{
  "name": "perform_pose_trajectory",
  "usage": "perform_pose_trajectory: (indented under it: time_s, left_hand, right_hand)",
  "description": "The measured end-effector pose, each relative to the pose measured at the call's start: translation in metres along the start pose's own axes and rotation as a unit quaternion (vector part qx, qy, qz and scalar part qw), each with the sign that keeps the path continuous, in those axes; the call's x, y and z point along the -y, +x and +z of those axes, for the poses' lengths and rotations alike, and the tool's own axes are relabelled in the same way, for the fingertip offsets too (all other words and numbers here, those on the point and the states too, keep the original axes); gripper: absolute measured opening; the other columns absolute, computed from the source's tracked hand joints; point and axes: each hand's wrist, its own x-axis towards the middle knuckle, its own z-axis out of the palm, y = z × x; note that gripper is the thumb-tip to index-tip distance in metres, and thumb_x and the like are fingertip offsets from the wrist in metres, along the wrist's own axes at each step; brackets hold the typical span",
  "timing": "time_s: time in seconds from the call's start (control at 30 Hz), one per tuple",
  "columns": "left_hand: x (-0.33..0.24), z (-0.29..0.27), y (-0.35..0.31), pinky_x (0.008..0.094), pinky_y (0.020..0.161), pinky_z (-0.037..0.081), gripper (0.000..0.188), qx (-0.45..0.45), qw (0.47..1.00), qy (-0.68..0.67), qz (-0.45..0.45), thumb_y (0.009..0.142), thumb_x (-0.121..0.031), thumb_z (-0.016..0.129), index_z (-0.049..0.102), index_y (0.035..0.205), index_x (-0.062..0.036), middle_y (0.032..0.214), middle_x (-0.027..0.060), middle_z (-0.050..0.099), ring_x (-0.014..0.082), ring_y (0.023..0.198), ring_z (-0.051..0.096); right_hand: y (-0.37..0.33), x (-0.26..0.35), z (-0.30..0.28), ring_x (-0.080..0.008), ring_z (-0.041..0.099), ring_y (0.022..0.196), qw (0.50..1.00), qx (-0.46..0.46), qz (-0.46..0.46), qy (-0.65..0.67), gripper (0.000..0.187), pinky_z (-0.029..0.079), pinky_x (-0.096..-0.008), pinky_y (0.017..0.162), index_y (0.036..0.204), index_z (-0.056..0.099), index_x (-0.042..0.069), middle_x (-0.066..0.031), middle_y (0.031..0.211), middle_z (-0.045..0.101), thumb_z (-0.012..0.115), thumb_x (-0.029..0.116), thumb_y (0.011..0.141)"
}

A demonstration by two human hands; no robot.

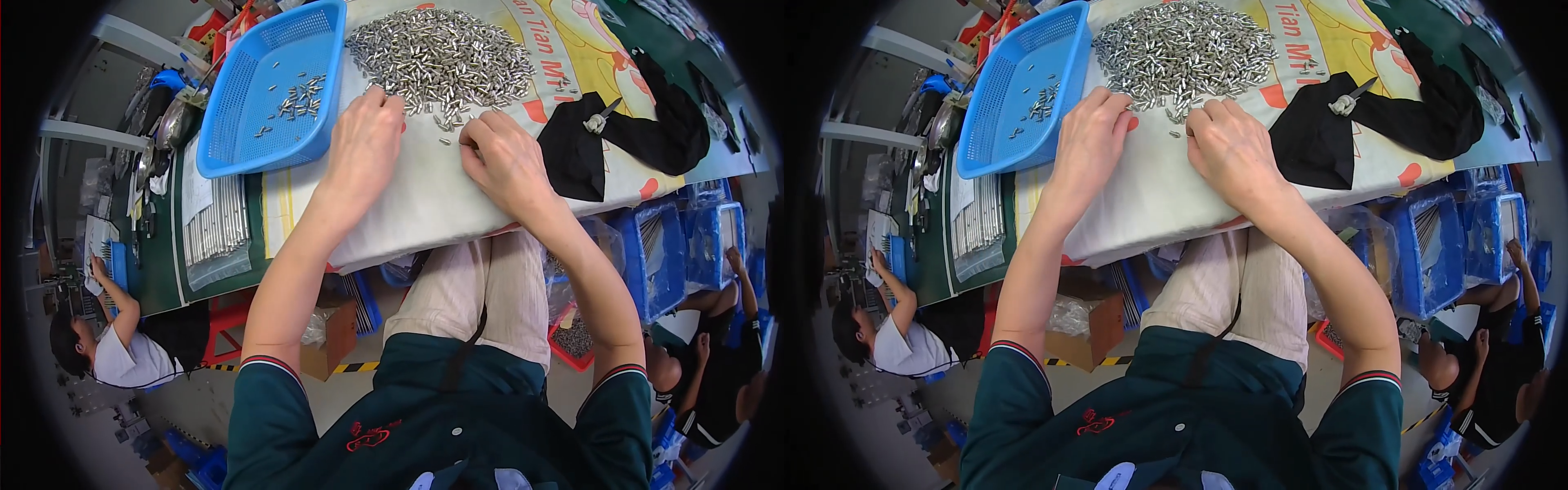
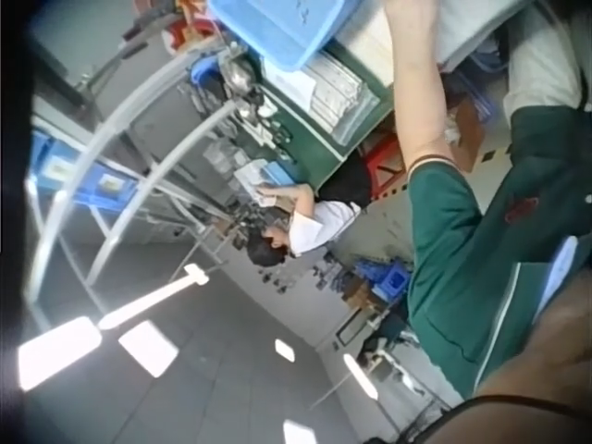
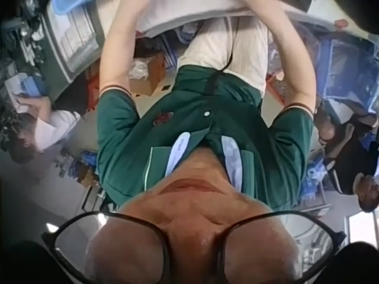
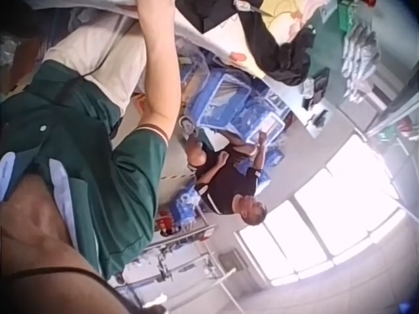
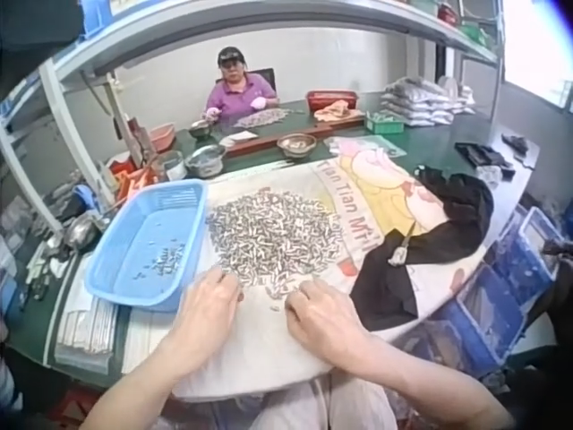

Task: Sorting small metal hardware pins from a pile on a workbench into a blue plastic basket.

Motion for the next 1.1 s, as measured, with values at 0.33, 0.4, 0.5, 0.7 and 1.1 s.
perform_pose_trajectory:
  time_s: [0.33,0.4,0.5,0.7,1.1]
  left_hand:
    - [0.014,0.02,-0.005,0.0403,0.064,0.046,0.007,0.005,0.998,-0.062,-0.025,0.075,-0.003,0.064,0.062,0.081,0.0001,0.083,0.0133,0.056,0.0314,0.072,0.059]
    - [0.015,0.017,-0.009,0.0412,0.066,0.047,0.005,0.009,0.996,-0.084,-0.035,0.075,-0.003,0.063,0.061,0.079,-0.0002,0.083,0.0139,0.055,0.032,0.075,0.058]
    - [0.018,0.015,-0.012,0.042,0.067,0.047,0.005,0.009,0.993,-0.108,-0.038,0.075,-0.003,0.063,0.06,0.078,0.0001,0.082,0.0146,0.053,0.0326,0.077,0.057]
    - [0.014,0.016,-0.016,0.0418,0.066,0.046,0.01,-0.02,0.995,-0.055,-0.076,0.076,-0.005,0.064,0.058,0.081,0.0017,0.081,0.0154,0.052,0.0325,0.075,0.057]
    - [0.024,0.015,-0.018,0.0422,0.065,0.047,0.013,-0.011,0.984,-0.167,-0.057,0.073,0.005,0.056,0.06,0.085,0.0008,0.079,0.0152,0.057,0.0329,0.072,0.059]
  right_hand:
    - [0.013,0.005,0.01,-0.0307,0.059,0.078,0.999,0.027,-0.006,-0.021,0.005,0.049,-0.0407,0.066,0.067,0.059,-0.001,-0.0142,0.074,0.06,0.057,0.004,0.067]
    - [0.013,0.0,0.008,-0.0299,0.059,0.075,0.999,0.039,-0.005,-0.019,0.006,0.048,-0.0405,0.065,0.068,0.059,0.0,-0.0122,0.072,0.059,0.057,0.006,0.067]
    - [0.022,0.0,0.006,-0.0293,0.059,0.072,0.999,0.035,0.002,-0.016,0.007,0.047,-0.0401,0.063,0.069,0.058,0.001,-0.0104,0.07,0.06,0.057,0.008,0.067]
    - [0.054,0.016,0.003,-0.0329,0.064,0.075,0.982,0.157,0.036,-0.096,0.013,0.051,-0.0405,0.066,0.075,0.066,0.001,-0.0174,0.075,0.064,0.058,0.004,0.065]
    - [0.05,0.011,-0.022,-0.0301,0.065,0.079,0.967,0.215,-0.024,-0.135,0.012,0.052,-0.0387,0.068,0.078,0.067,0.003,-0.0139,0.08,0.066,0.058,0.002,0.069]
